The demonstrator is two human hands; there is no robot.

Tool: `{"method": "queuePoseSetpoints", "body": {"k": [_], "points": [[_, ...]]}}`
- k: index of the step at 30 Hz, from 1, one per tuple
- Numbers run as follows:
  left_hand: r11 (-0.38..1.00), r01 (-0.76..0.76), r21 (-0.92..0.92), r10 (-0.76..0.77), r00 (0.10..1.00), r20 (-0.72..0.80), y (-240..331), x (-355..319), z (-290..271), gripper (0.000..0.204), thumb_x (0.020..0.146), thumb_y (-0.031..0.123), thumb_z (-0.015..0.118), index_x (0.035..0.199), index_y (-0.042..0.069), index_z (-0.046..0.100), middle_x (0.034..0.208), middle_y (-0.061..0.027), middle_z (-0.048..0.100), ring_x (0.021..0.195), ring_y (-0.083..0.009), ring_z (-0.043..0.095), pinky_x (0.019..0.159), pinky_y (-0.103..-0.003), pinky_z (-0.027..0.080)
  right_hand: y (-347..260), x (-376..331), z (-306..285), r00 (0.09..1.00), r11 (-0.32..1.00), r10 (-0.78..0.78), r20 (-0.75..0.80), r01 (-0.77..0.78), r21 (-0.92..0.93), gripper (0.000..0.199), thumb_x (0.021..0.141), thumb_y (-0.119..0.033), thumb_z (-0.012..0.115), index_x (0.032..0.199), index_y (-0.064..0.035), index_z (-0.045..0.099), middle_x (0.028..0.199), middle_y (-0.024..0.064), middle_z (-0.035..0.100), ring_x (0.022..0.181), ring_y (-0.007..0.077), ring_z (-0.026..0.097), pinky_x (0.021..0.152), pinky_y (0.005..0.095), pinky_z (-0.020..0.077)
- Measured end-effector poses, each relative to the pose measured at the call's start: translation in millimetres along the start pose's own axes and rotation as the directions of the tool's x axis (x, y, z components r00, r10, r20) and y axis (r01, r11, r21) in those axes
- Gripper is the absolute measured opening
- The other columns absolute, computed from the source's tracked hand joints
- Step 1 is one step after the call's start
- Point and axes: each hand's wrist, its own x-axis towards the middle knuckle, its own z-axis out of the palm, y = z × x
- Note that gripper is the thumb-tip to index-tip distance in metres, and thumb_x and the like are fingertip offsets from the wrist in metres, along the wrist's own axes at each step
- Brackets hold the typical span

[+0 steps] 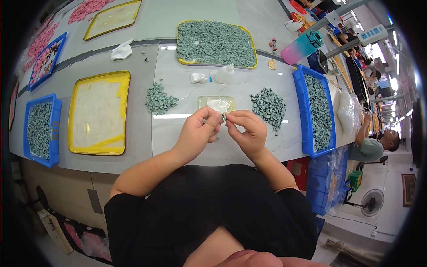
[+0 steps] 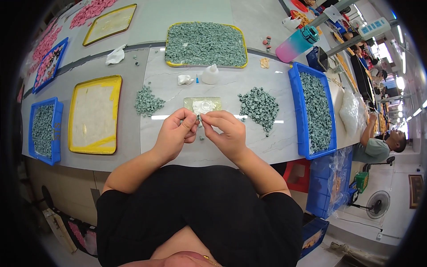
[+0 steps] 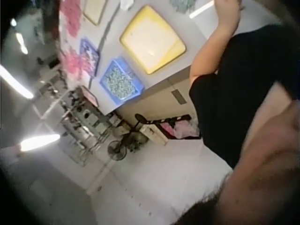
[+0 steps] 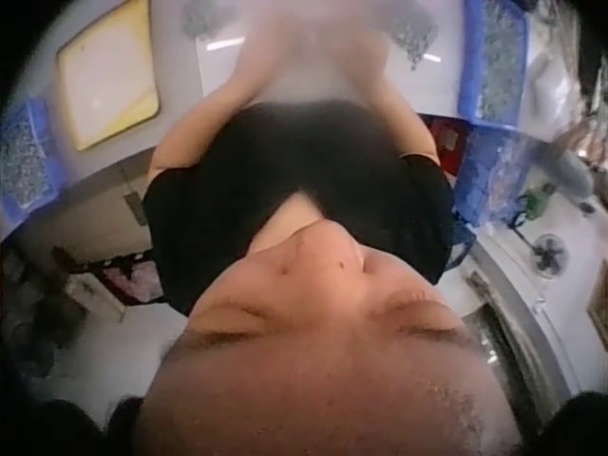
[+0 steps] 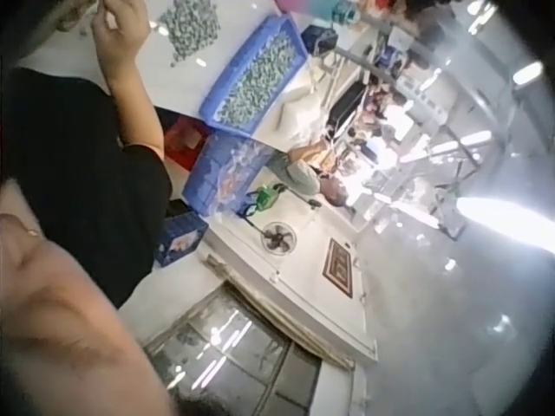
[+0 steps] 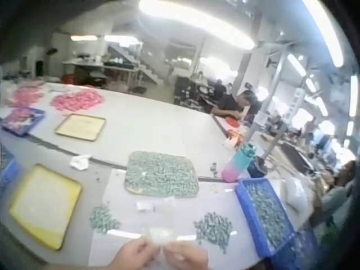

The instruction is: Sorting small green toy pieces and putting them into a small plastic bag.

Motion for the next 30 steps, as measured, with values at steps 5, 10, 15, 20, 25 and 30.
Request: {"method": "queuePoseSetpoints", "body": {"k": [5,10,15,20,25,30], "points": [[0.991,0.036,-0.128,-0.033,0.999,0.027,2,0,3,0.014,0.097,0.018,0.05,0.093,0.004,0.049,0.079,-0.0021,0.05,0.058,-0.0059,0.035,0.05,-0.021,0.028,0,2,-2,0.999,0.997,-0.042,-0.002,0.042,-0.069,0.027,0.073,0.01,0.066,0.097,-0.0002,0.068,0.091,0.0111,0.067,0.079,0.0179,0.065,0.065,0.0261,0.0529],[0.997,0.02,-0.076,-0.02,1.0,0.009,1,-1,2,0.013,0.097,0.017,0.05,0.094,0.004,0.05,0.078,-0.0024,0.05,0.057,-0.0058,0.034,0.049,-0.021,0.028,-1,4,-2,0.999,0.996,-0.042,-0.004,0.041,-0.085,0.027,0.072,0.007,0.068,0.097,-0.0019,0.069,0.091,0.0104,0.067,0.079,0.0188,0.065,0.066,0.0266,0.0536],[1.0,-0.002,-0.027,0.003,1.0,0.025,0,-2,-1,0.014,0.096,0.017,0.052,0.093,0.004,0.049,0.077,-0.0027,0.051,0.057,-0.0057,0.035,0.048,-0.021,0.028,2,1,4,1.0,1.0,-0.002,-0.025,0.001,-0.024,0.026,0.07,0.005,0.07,0.095,-0.003,0.07,0.09,0.0092,0.067,0.077,0.019,0.065,0.065,0.027,0.0539],[0.996,-0.049,0.074,0.048,0.999,0.02,1,-5,-1,0.015,0.095,0.017,0.053,0.092,0.003,0.049,0.076,-0.0025,0.051,0.056,-0.0058,0.036,0.049,-0.021,0.029,0,1,6,0.999,1.0,-0.019,-0.041,0.018,-0.024,0.024,0.069,0.006,0.07,0.091,-0.0025,0.07,0.087,0.0088,0.067,0.075,0.0182,0.065,0.064,0.0258,0.0532],[0.985,-0.088,0.148,0.087,0.996,0.012,-1,-6,-1,0.015,0.095,0.017,0.053,0.092,0.003,0.049,0.076,-0.0024,0.051,0.056,-0.0055,0.036,0.049,-0.021,0.029,1,-3,9,0.998,0.999,0.03,-0.05,-0.028,0.035,0.024,0.069,0.006,0.069,0.091,-0.0028,0.07,0.086,0.0085,0.067,0.075,0.0175,0.065,0.063,0.0252,0.0526],[0.978,-0.092,0.188,0.093,0.996,0.004,0,-7,0,0.015,0.095,0.017,0.053,0.092,0.003,0.049,0.076,-0.0022,0.051,0.055,-0.005,0.036,0.048,-0.021,0.029,-3,2,1,0.997,0.994,0.08,-0.01,-0.079,0.072,0.023,0.07,0.005,0.069,0.092,-0.0027,0.07,0.085,0.0075,0.067,0.075,0.0164,0.065,0.066,0.0254,0.0519]]}}
